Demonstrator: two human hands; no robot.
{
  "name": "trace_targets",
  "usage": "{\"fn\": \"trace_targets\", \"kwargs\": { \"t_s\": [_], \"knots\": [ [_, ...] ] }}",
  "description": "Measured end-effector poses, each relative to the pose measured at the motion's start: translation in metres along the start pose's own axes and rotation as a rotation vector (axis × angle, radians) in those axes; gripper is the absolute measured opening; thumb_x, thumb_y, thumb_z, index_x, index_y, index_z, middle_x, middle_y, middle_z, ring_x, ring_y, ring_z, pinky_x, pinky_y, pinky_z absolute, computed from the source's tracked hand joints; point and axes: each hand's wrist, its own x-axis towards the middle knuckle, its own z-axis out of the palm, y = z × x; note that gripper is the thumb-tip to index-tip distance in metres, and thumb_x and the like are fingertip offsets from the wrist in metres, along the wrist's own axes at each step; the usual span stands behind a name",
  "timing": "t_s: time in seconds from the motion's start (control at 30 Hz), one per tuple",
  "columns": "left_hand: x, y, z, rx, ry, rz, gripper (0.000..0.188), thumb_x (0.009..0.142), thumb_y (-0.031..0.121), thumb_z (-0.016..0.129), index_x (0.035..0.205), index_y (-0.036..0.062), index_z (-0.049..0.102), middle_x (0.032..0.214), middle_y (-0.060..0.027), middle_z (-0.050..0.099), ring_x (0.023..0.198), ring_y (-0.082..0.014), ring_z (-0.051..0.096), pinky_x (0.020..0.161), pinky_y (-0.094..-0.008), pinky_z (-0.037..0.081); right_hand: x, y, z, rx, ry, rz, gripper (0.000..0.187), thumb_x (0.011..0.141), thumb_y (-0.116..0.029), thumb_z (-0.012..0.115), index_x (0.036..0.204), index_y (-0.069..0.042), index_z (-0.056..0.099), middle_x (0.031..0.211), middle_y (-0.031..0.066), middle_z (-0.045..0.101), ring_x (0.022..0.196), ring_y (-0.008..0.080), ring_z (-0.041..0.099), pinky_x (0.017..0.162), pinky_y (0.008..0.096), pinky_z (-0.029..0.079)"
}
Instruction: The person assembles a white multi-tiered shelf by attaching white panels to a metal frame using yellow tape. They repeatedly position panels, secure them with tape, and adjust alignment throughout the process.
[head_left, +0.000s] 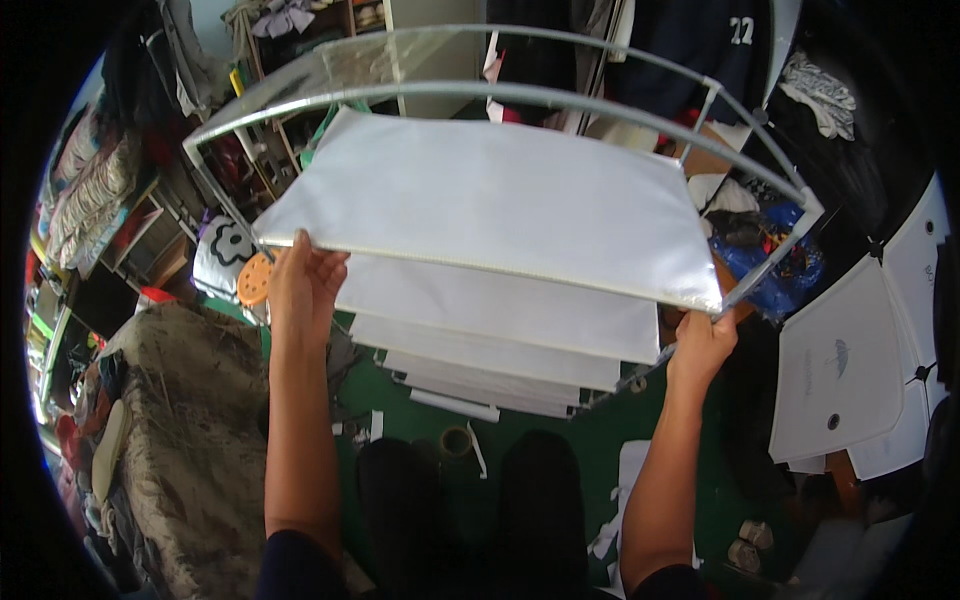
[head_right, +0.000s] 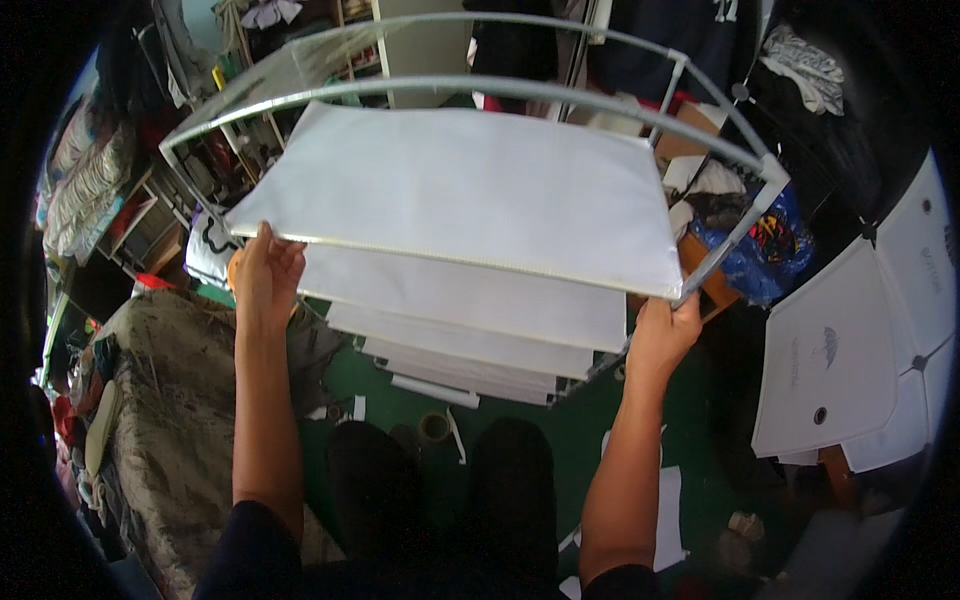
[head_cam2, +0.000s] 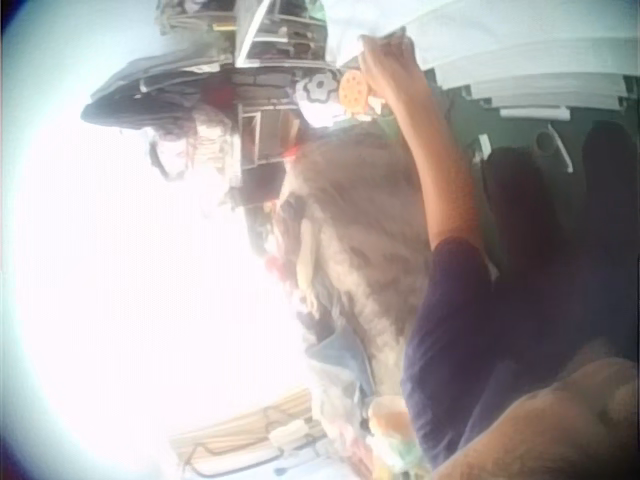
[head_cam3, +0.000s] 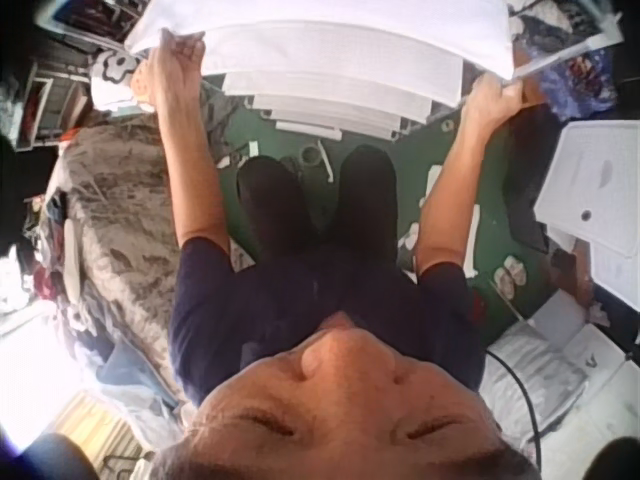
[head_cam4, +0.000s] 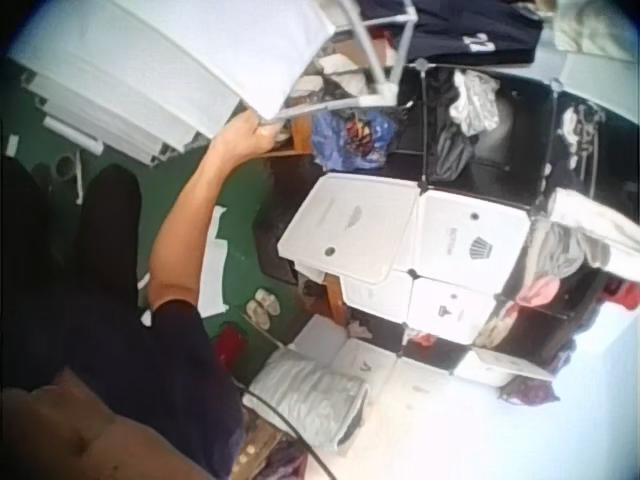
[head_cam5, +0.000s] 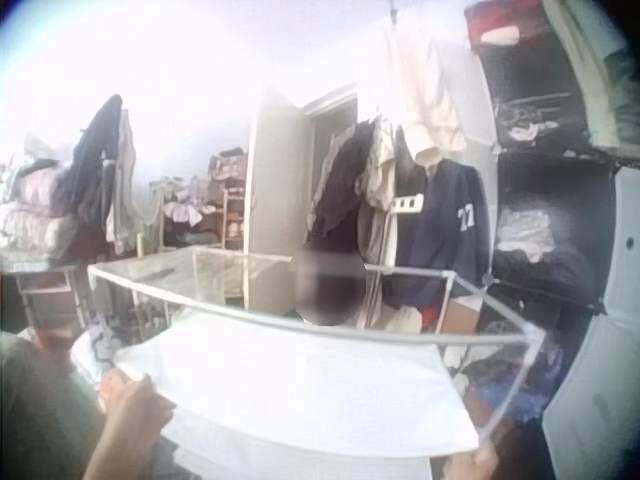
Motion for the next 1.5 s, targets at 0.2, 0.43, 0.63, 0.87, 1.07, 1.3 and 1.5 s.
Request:
{"fn": "trace_targets", "kwargs": {
  "t_s": [0.2,0.43,0.63,0.87,1.07,1.3,1.5],
  "knots": [
    [0.013,-0.005,-0.003,-0.01,0.011,-0.038,0.019,0.098,0.027,0.064,0.092,0.01,0.057,0.082,-0.005,0.063,0.08,-0.0196,0.068,0.064,-0.026,0.052,-0.001,-0.005,-0.008,-0.012,0.095,-0.112,0.016,0.088,-0.001,0.065,0.103,0.002,0.059,0.082,0.0059,0.063,0.068,0.0092,0.063,0.061,0.0239,0.054],
    [0.014,-0.004,-0.002,0.011,-0.027,0.004,0.021,0.099,0.026,0.063,0.087,0.0085,0.058,0.078,-0.004,0.064,0.075,-0.0175,0.07,0.058,-0.0243,0.055,0.004,-0.015,-0.01,0.083,-0.058,-0.016,0.01,0.084,0.001,0.068,0.094,0.005,0.068,0.087,0.0035,0.068,0.072,0.0079,0.061,0.067,0.0229,0.049],
    [0.017,-0.005,-0.008,0.007,-0.059,-0.015,0.02,0.099,0.025,0.063,0.091,0.0074,0.058,0.084,-0.0051,0.064,0.08,-0.0175,0.069,0.063,-0.026,0.054,0.009,-0.012,-0.019,-0.508,0.012,-0.507,0.012,0.08,-0.003,0.072,0.086,0.0,0.062,0.073,0.0079,0.059,0.064,0.0174,0.057,0.06,0.0311,0.045],
    [0.035,-0.001,-0.004,0.062,-0.038,-0.068,0.018,0.099,0.02,0.059,0.092,0.0037,0.058,0.082,-0.0062,0.063,0.077,-0.0187,0.068,0.063,-0.0263,0.053,0.005,-0.007,-0.026,-0.421,-0.046,-0.447,0.016,0.08,-0.006,0.076,0.082,0.0,0.061,0.069,0.0045,0.056,0.062,0.0136,0.051,0.058,0.0296,0.042],
    [0.067,0.006,0.007,0.161,0.012,-0.103,0.022,0.098,0.021,0.059,0.096,-0.0006,0.056,0.079,-0.0081,0.061,0.068,-0.0154,0.063,0.053,-0.0226,0.051,-0.012,-0.015,-0.03,-0.29,-0.275,-0.338,0.015,0.086,-0.003,0.073,0.095,0.001,0.063,0.083,0.0005,0.062,0.071,0.0047,0.053,0.06,0.0204,0.041],
    [0.098,0.0,0.016,0.249,0.017,-0.138,0.025,0.1,0.027,0.052,0.099,0.0013,0.052,0.076,-0.0078,0.056,0.06,-0.0132,0.053,0.048,-0.0233,0.043,-0.036,-0.024,-0.027,-0.272,-0.423,-0.431,0.008,0.092,-0.005,0.065,0.096,0.002,0.064,0.075,-0.0006,0.06,0.062,0.0039,0.049,0.054,0.0204,0.037],
    [0.111,-0.008,0.037,0.359,0.059,-0.134,0.033,0.101,0.036,0.047,0.097,0.0037,0.052,0.065,-0.0053,0.051,0.052,-0.0129,0.048,0.045,-0.0247,0.039,-0.064,-0.037,-0.005,-0.173,-0.481,-0.453,0.017,0.081,-0.004,0.074,0.089,0.001,0.06,0.086,0.0099,0.062,0.067,0.0162,0.056,0.058,0.0266,0.046]
  ]
}}
